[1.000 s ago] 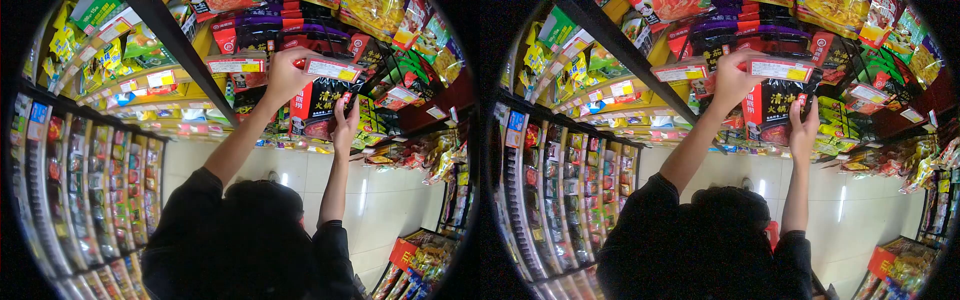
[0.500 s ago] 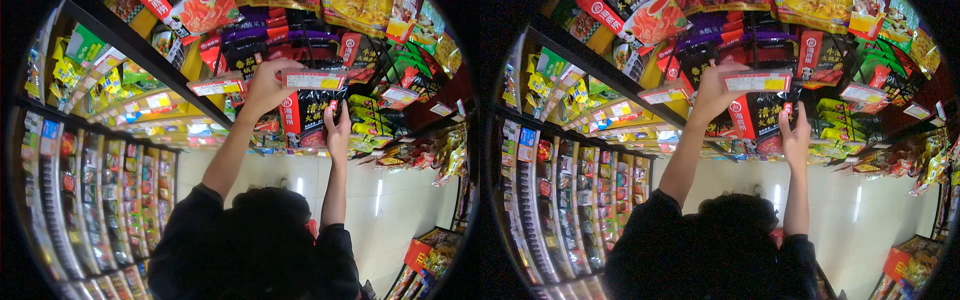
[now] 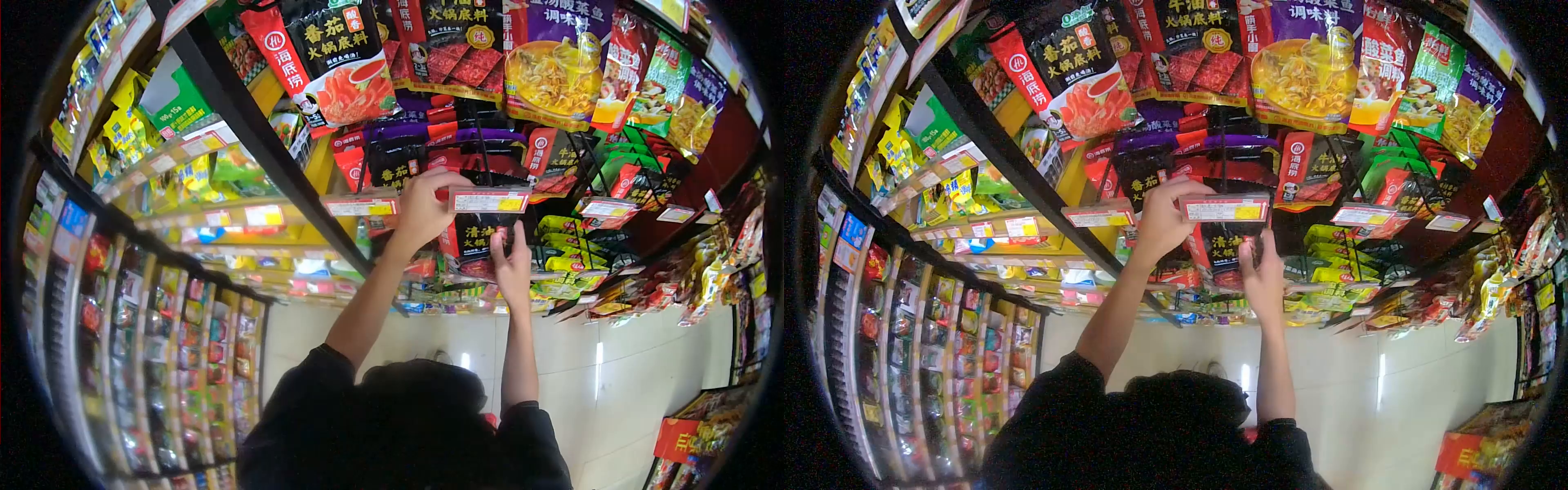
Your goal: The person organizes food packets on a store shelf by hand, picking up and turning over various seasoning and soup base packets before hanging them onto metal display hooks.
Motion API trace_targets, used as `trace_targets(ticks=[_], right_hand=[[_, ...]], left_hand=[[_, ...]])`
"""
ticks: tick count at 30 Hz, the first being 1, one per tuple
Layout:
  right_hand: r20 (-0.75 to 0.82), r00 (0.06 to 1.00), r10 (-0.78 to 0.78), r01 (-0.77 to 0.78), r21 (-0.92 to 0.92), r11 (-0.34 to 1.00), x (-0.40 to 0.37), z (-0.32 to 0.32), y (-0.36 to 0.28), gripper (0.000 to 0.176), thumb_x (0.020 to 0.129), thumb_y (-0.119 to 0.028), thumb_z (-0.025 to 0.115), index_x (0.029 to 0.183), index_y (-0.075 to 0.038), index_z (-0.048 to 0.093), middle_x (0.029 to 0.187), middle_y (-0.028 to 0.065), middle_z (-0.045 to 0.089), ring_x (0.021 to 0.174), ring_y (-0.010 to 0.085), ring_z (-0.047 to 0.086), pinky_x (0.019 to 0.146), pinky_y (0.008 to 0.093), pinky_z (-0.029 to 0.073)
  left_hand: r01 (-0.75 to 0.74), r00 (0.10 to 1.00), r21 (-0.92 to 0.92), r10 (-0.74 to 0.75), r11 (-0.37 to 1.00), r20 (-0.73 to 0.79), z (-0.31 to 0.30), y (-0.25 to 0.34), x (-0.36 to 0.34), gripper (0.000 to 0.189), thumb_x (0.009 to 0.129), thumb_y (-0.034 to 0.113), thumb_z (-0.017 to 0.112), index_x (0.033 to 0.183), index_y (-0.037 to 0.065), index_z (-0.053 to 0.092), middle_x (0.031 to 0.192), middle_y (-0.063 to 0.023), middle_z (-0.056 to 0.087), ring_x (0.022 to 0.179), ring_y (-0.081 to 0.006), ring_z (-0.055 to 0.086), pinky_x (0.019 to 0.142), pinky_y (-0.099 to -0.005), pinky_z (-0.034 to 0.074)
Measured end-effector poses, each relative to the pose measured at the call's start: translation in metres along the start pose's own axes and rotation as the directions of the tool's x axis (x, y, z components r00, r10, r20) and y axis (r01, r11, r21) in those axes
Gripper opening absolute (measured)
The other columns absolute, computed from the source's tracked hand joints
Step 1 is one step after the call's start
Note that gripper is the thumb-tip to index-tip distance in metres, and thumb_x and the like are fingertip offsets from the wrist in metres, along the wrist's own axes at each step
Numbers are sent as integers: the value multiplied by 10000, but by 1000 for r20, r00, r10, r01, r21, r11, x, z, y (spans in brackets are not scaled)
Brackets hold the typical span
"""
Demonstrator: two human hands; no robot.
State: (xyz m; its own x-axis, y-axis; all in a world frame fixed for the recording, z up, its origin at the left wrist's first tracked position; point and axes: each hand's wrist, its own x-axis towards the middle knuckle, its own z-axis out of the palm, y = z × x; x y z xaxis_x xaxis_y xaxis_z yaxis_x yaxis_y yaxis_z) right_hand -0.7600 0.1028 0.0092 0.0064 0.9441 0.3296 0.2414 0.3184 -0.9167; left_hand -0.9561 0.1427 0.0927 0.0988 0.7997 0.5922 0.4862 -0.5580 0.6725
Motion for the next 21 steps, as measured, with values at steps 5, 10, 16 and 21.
trace_targets(ticks=[5,10,16,21], right_hand=[[-56,998,-12,14,34,999,-10,-2,-2,406,1027,-272,618,1266,38,508,853,131,659,714,154,557,655,328,461],[-120,987,-106,113,54,992,-1,-13,-23,237,1022,-222,617,1150,-25,585,801,92,641,680,153,544,636,326,452],[-95,988,-117,121,31,992,6,-11,-22,304,1021,-249,603,1198,-4,574,908,163,695,807,216,640,754,363,507],[-39,998,-57,55,-54,997,8,-18,-23,380,1012,-266,600,1300,-29,530,996,246,700,962,431,701,811,434,524]], left_hand=[[12,999,-33,-13,999,-38,4,6,-5,241,728,-19,752,968,5,749,890,-105,712,832,-241,702,748,-335,533],[-103,993,-122,95,987,-65,1,15,7,238,723,-28,754,958,4,744,901,-101,714,856,-231,704,768,-321,530],[-71,997,-190,68,979,-22,7,-2,10,211,743,16,753,954,25,754,946,-116,737,948,-251,709,910,-344,520],[20,995,-251,4,968,97,2,-6,13,293,741,-34,760,1031,-25,723,995,-94,738,945,-166,700,868,-296,544]])
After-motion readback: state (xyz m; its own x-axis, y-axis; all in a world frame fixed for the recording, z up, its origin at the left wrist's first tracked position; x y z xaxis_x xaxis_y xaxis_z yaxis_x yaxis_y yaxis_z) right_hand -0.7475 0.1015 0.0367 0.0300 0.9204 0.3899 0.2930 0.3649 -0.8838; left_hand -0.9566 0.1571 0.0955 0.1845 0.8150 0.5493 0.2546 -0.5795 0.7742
